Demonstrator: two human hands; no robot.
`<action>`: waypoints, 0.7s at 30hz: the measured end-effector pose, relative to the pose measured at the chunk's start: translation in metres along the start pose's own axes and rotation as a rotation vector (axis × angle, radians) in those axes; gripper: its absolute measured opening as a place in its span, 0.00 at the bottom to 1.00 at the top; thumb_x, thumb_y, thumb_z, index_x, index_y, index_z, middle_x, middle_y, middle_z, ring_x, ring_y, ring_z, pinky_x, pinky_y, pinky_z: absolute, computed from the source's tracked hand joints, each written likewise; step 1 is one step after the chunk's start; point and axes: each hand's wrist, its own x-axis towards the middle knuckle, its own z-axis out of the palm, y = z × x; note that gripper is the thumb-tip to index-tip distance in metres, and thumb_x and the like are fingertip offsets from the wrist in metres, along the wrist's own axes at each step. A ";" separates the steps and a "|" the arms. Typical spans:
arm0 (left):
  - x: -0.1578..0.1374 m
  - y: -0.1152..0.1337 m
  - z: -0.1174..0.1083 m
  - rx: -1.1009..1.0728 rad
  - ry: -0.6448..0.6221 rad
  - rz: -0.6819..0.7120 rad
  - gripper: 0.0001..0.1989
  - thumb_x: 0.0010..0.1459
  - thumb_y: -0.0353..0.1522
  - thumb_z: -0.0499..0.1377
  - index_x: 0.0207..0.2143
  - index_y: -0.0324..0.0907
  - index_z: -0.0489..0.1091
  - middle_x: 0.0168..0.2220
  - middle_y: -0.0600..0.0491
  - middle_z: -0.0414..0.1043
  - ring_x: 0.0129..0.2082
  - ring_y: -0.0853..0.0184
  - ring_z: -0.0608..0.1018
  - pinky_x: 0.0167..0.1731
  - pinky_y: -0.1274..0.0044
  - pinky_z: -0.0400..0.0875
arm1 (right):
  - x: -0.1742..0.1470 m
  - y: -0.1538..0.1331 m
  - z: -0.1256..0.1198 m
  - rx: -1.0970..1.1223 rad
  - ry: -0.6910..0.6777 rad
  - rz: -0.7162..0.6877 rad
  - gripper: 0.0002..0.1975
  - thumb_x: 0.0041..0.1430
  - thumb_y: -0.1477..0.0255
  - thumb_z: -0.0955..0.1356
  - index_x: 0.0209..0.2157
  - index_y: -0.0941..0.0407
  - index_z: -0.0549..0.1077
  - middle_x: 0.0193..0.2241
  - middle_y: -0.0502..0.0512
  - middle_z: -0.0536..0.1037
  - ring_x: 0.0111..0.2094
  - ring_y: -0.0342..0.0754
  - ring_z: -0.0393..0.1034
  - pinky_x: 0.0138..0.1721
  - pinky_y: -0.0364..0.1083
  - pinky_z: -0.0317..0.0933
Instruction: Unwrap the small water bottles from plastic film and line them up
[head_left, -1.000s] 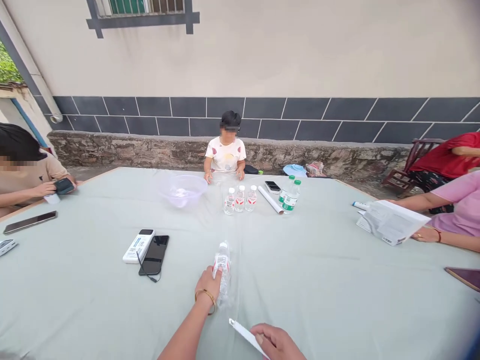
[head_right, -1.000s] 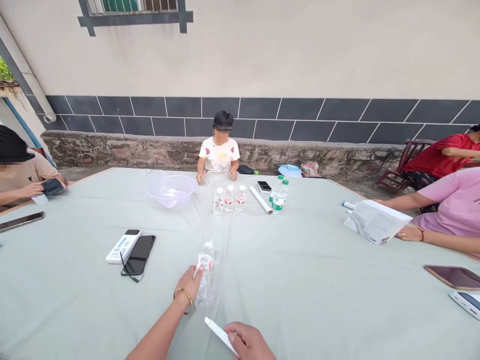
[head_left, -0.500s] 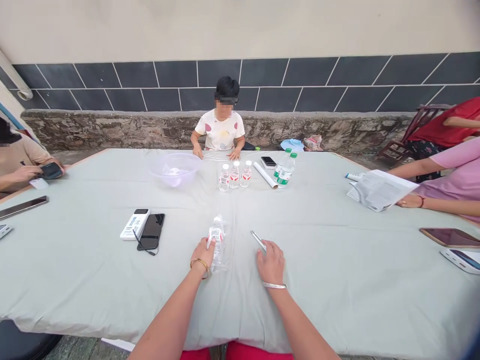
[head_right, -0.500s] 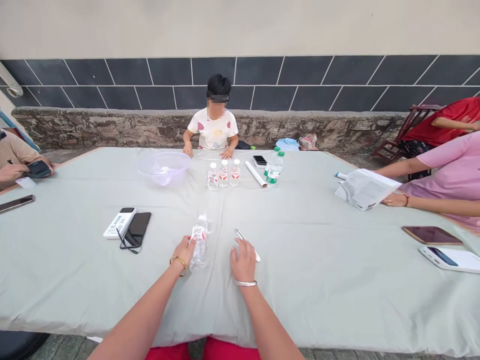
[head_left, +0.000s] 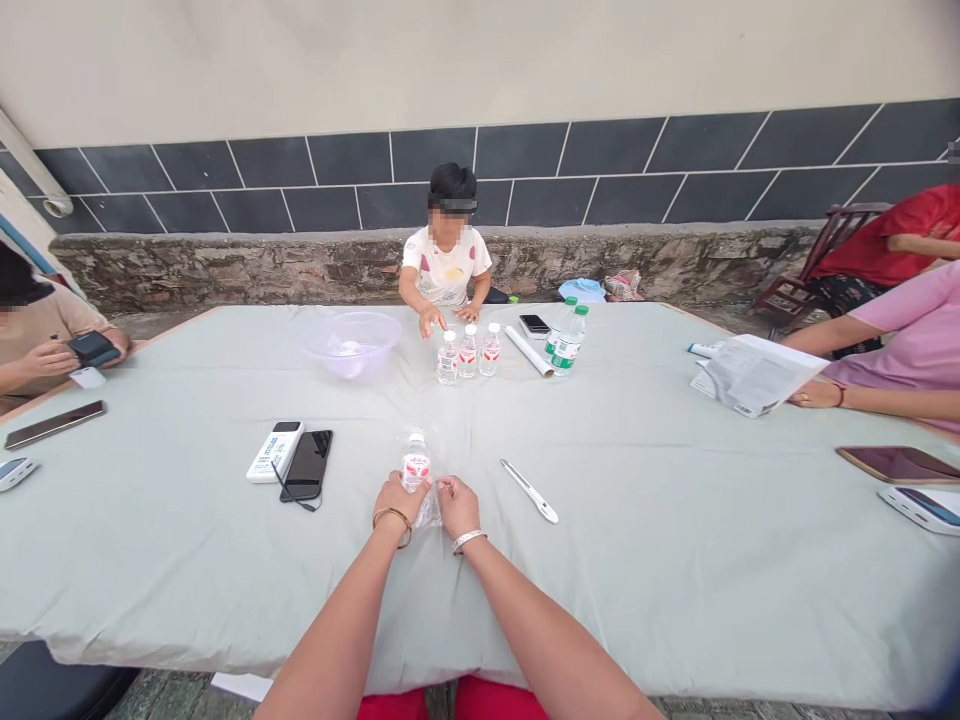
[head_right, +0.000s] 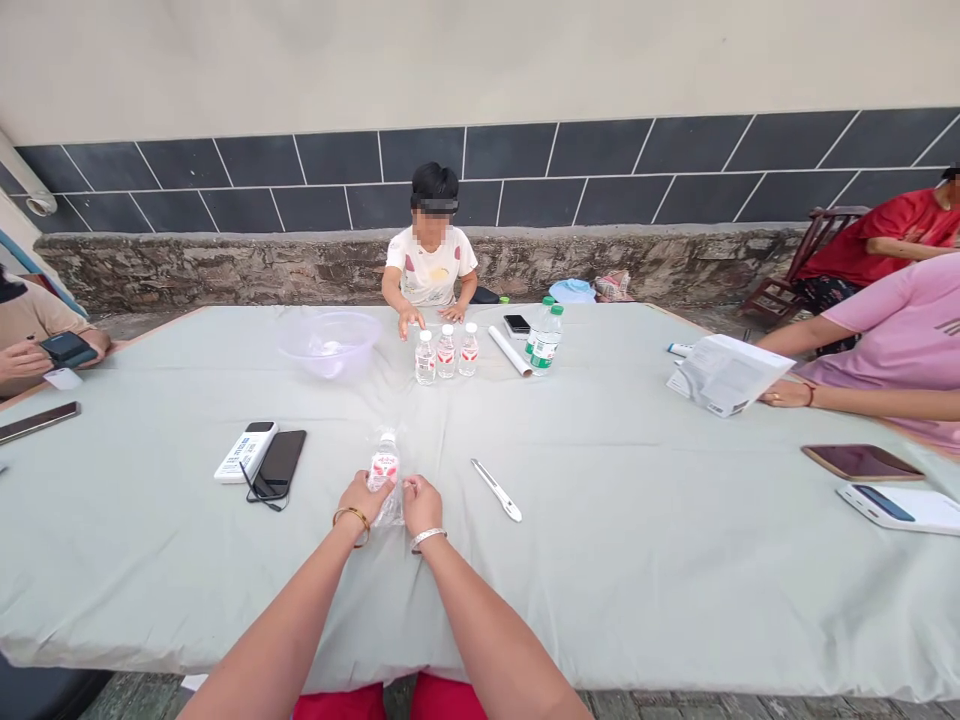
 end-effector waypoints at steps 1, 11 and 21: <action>0.000 0.000 0.000 0.011 0.000 0.000 0.33 0.55 0.51 0.51 0.53 0.36 0.59 0.53 0.37 0.68 0.53 0.53 0.72 0.46 0.71 0.64 | 0.000 0.002 -0.003 -0.001 0.009 0.003 0.16 0.60 0.65 0.59 0.36 0.57 0.74 0.26 0.52 0.76 0.29 0.47 0.69 0.31 0.42 0.59; -0.005 0.001 0.005 0.052 0.013 -0.003 0.31 0.57 0.50 0.49 0.53 0.35 0.61 0.51 0.37 0.70 0.51 0.55 0.74 0.44 0.74 0.64 | 0.009 -0.012 0.002 -0.080 0.032 0.069 0.14 0.57 0.63 0.62 0.27 0.56 0.72 0.20 0.51 0.73 0.24 0.46 0.66 0.25 0.42 0.54; -0.003 -0.014 -0.014 0.010 0.041 -0.012 0.26 0.63 0.43 0.40 0.57 0.39 0.60 0.52 0.42 0.70 0.51 0.61 0.73 0.46 0.74 0.64 | 0.002 0.023 -0.055 -0.179 0.068 0.088 0.17 0.59 0.66 0.60 0.18 0.55 0.65 0.16 0.48 0.66 0.21 0.43 0.60 0.24 0.41 0.48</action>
